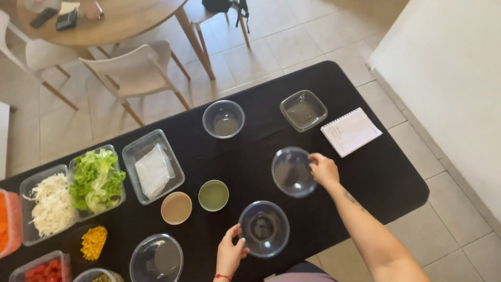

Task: The person slices cucumbers on a cutting board and places them on a plate. They then stir diced meat cooking in a pan on the stove using a wooden spoon. Finally, they transfer shredded cheese from a large container into a smaller bowl at a table.

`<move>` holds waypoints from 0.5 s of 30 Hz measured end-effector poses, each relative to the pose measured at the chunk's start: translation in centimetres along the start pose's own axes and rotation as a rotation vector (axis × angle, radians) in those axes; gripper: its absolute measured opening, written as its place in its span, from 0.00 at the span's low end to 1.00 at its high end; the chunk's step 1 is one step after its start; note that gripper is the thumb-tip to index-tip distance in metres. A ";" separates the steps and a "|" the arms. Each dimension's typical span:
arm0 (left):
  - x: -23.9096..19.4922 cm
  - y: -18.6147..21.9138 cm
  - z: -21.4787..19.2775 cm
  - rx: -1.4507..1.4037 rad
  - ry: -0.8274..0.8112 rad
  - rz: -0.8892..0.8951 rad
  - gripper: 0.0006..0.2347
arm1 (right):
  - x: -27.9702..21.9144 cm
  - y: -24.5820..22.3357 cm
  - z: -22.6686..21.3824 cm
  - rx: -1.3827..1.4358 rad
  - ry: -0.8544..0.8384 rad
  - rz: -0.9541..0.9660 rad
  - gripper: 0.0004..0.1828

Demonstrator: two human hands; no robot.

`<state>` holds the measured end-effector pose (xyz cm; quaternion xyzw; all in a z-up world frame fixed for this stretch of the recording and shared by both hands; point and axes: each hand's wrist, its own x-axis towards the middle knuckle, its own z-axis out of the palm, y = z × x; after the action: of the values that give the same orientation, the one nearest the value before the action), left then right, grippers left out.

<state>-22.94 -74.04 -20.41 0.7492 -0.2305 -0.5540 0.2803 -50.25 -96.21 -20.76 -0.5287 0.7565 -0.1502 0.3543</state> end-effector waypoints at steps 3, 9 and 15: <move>-0.3 3.2 0.9 -0.077 0.055 -0.028 0.20 | 2.7 -2.5 3.2 0.239 0.007 -0.002 0.19; 2.6 5.9 3.0 -0.148 0.118 -0.027 0.20 | 7.0 -3.2 6.6 -0.008 0.090 -0.105 0.28; 1.0 3.5 1.4 0.120 0.161 0.029 0.26 | 11.7 -2.8 3.7 0.508 -0.094 0.201 0.27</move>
<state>-24.16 -77.49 -19.03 0.8034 -0.2506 -0.4732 0.2604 -47.95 -107.34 -26.11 -0.3515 0.7260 -0.2745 0.5235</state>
